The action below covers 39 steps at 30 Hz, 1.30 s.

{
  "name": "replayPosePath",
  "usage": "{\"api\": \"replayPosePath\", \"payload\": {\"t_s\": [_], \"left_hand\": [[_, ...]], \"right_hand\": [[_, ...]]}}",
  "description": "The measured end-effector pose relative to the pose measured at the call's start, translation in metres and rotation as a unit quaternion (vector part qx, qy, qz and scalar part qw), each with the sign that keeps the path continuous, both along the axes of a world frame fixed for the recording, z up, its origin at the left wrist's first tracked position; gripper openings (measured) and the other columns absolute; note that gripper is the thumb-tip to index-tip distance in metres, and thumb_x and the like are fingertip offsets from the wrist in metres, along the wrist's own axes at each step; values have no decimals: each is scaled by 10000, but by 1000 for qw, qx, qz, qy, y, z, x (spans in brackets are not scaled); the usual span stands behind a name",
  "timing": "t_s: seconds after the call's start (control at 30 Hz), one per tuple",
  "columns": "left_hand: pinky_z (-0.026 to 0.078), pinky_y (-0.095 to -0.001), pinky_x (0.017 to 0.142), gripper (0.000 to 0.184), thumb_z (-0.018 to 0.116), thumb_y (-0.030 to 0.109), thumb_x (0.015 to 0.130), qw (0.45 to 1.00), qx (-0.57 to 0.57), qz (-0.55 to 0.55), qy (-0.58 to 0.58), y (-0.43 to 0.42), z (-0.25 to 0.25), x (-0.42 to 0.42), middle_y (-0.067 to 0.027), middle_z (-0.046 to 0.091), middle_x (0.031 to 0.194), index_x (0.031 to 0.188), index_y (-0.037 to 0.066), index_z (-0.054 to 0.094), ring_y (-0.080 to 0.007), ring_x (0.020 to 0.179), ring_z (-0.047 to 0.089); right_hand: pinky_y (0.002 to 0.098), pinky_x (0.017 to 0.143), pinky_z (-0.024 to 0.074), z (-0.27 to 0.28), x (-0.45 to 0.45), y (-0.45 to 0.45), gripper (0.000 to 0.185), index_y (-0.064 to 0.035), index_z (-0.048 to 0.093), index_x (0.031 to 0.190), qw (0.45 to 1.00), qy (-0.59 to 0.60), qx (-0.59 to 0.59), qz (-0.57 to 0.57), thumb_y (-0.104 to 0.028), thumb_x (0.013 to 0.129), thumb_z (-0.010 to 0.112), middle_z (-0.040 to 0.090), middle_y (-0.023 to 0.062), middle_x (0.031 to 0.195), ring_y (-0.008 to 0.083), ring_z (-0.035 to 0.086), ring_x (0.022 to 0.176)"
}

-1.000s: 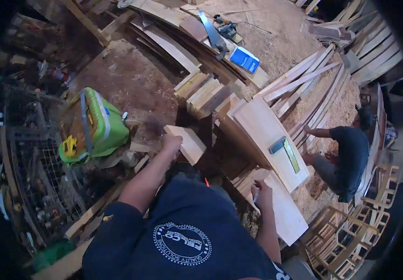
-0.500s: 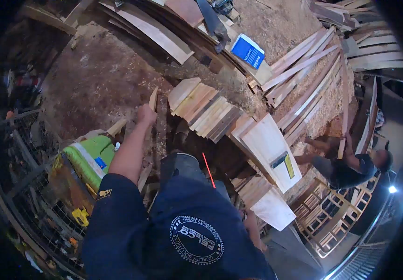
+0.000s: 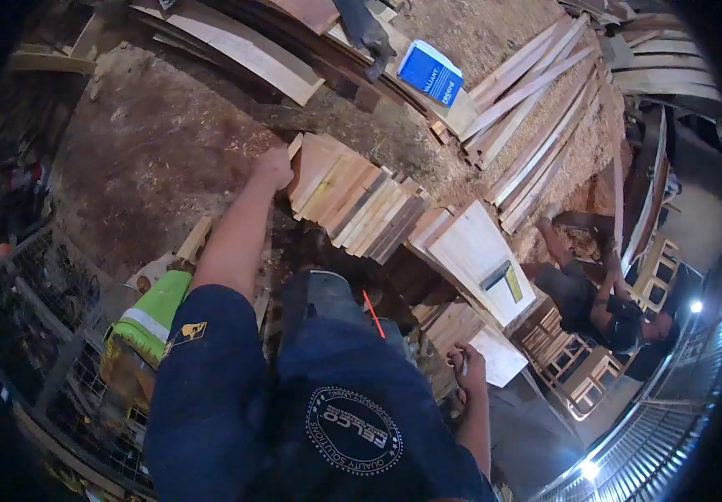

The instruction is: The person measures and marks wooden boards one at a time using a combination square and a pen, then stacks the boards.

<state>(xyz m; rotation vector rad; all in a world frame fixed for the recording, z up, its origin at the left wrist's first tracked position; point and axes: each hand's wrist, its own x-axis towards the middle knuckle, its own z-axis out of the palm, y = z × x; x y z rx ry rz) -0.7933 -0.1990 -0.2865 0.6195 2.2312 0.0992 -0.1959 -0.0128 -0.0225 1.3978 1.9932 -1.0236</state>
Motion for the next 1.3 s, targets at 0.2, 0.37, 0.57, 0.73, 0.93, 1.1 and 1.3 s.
{"api": "replayPosePath", "payload": {"t_s": [0.2,0.37,0.57,0.73,0.93,1.1,1.3], "left_hand": [[570,-478,958,341,668,109,823,1000,11,-8,0,27,9,-9,-248,707,1186,1145,0,695,-401,1115,690],[571,-448,946,435,714,117,800,998,47,13,-51,26,7,-2,-243,703,1209,1215,-13,680,-382,1125,689],[558,-361,909,639,726,153,784,922,260,187,-218,-12,-82,30,-184,729,1228,1410,79,620,-220,1088,708],[557,-369,880,637,699,199,801,894,293,258,-221,-45,-102,71,-171,741,1207,1431,162,615,-219,1041,724],[556,-451,891,475,678,247,825,949,150,232,153,-37,4,147,-191,749,1075,1299,209,690,-359,1013,722],[561,-448,866,346,671,187,841,913,285,138,256,-17,27,230,-176,759,1015,1175,117,727,-342,965,733],[575,-405,858,264,701,208,830,940,333,1,77,31,63,396,-136,772,953,1057,98,780,-275,899,748]], "right_hand": [[341,766,590,-3,21,-24,438,76,634,1229,998,-54,-22,-17,-305,1014,616,761,163,919,222,758,858],[332,743,581,3,15,-34,418,52,660,1184,999,-10,-14,-34,-330,1021,612,759,152,888,206,752,841],[397,753,578,-9,29,-40,299,-1,708,1101,998,22,52,-28,-270,983,651,742,204,853,312,757,784],[417,781,572,-10,54,-59,343,-3,701,1121,995,42,50,-80,-313,986,643,741,201,864,305,758,822],[330,701,554,-39,152,-106,465,21,655,1105,968,143,6,-207,-430,1050,559,711,104,817,174,682,726],[274,584,513,-74,247,-166,272,-52,638,1115,866,191,-38,-460,-311,1071,565,711,97,819,116,648,669],[361,610,555,-188,450,-299,354,-105,612,1218,829,218,-39,-513,-402,1026,609,731,142,862,235,715,724]]}}
